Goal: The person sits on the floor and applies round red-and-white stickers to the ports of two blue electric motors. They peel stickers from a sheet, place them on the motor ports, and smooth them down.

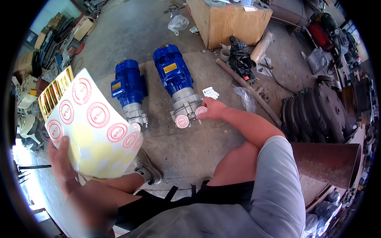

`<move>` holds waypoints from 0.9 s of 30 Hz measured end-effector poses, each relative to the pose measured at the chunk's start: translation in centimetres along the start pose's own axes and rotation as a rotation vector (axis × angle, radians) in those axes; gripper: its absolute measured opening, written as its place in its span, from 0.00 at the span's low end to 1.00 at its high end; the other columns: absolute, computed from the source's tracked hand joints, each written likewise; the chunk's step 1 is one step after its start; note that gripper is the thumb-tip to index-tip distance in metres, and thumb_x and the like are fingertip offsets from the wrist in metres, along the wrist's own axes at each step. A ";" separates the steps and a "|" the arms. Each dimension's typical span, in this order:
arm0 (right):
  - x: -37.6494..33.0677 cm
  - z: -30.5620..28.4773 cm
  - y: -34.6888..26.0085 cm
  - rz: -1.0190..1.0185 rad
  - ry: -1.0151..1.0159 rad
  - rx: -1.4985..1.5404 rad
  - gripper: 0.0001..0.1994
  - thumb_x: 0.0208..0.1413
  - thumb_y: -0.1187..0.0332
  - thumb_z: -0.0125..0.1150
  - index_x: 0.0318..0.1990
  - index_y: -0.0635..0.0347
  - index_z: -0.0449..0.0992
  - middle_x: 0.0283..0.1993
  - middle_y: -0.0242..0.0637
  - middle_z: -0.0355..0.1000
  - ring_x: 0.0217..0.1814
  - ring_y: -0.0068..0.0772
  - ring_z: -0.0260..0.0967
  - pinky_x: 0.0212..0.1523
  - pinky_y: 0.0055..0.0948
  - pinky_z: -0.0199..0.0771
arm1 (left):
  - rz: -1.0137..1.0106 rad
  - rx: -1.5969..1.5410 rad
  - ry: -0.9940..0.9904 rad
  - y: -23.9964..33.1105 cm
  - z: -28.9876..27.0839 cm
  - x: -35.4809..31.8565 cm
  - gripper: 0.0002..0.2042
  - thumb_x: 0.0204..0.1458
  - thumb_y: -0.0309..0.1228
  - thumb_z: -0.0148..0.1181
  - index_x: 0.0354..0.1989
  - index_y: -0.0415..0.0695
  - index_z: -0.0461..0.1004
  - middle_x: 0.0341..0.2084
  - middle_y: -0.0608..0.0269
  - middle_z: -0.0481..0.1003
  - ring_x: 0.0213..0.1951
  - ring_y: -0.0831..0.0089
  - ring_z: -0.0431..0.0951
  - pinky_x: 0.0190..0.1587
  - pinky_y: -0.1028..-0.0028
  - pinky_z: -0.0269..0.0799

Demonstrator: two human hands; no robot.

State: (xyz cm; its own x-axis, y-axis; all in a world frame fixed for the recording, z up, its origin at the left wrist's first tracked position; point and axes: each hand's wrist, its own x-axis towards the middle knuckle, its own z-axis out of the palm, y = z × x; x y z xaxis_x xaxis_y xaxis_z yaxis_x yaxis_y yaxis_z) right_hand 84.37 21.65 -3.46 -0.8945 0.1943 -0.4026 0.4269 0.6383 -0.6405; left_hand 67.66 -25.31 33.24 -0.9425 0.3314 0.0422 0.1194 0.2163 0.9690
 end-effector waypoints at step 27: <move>-7.1 -7.8 -9.7 -0.314 -0.284 -0.492 0.21 0.62 0.57 0.66 0.59 0.58 0.77 0.56 0.51 0.77 0.65 0.61 0.71 0.62 0.56 0.71 | 0.095 1.031 -0.553 -5.7 8.8 5.9 0.12 0.61 0.34 0.63 0.48 0.42 0.77 0.35 0.46 0.84 0.42 0.47 0.86 0.46 0.51 0.82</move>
State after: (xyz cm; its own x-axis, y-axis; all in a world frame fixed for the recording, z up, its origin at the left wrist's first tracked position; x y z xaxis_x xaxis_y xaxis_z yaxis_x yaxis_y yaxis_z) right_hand 85.52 19.88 10.75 -0.8682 -0.2191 -0.4453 -0.0207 0.9125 -0.4085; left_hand 64.21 -16.49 25.85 -0.6825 0.6854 -0.2539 0.6176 0.7266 0.3011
